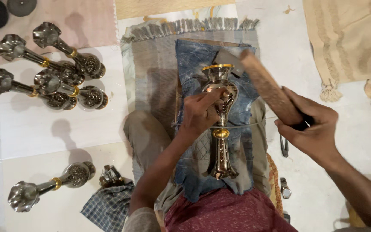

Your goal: The person sits on the floor polishing a silver-colored metal vase with gold accents held on their lap. They hold the vase steady with one hand while rubbing its surface with a small tool, and repeatedly strike or press a long wooden block against the vase body, working over different areas of the piece.

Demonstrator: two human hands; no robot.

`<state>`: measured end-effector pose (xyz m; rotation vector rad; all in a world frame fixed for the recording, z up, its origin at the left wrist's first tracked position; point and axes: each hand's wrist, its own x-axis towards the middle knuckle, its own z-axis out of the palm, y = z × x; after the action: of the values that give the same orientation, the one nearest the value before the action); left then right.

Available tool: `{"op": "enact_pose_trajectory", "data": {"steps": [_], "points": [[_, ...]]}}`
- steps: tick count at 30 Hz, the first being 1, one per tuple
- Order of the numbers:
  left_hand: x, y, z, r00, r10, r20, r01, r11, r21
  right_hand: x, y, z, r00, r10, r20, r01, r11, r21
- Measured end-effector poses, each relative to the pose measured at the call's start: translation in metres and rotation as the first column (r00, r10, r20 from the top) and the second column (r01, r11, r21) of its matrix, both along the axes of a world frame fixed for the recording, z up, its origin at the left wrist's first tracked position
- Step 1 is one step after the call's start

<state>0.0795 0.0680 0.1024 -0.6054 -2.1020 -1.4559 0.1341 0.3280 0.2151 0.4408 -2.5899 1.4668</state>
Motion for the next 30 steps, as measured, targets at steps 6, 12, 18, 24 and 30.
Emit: {"op": "enact_pose_trajectory", "data": {"steps": [6, 12, 18, 24, 30], "points": [[-0.007, -0.006, 0.006, 0.982, -0.171, -0.085, 0.161, 0.98, -0.114, 0.006, 0.024, 0.009, 0.964, 0.086, -0.25, 0.038, 0.89, 0.454], [-0.021, -0.013, 0.01, 0.933, -0.342, -0.111, 0.316, 0.928, -0.198, 0.017, 0.031, -0.028, 0.956, 0.107, -0.274, -0.007, 0.939, 0.343], [-0.03, -0.019, 0.018, 0.874, -0.436, -0.215, 0.339, 0.863, -0.374, 0.05, 0.035, -0.095, 0.847, -0.176, -0.501, 0.33, 0.914, 0.236], [-0.053, -0.016, 0.015, 0.757, -0.63, -0.174, 0.469, 0.709, -0.526, 0.073, 0.033, -0.161, 0.747, -0.114, -0.655, 0.313, 0.93, 0.195], [-0.058, -0.017, 0.002, 0.724, -0.664, -0.187, 0.456, 0.664, -0.593, 0.074, 0.029, -0.156, 0.769, -0.08, -0.634, 0.311, 0.913, 0.263]]}}
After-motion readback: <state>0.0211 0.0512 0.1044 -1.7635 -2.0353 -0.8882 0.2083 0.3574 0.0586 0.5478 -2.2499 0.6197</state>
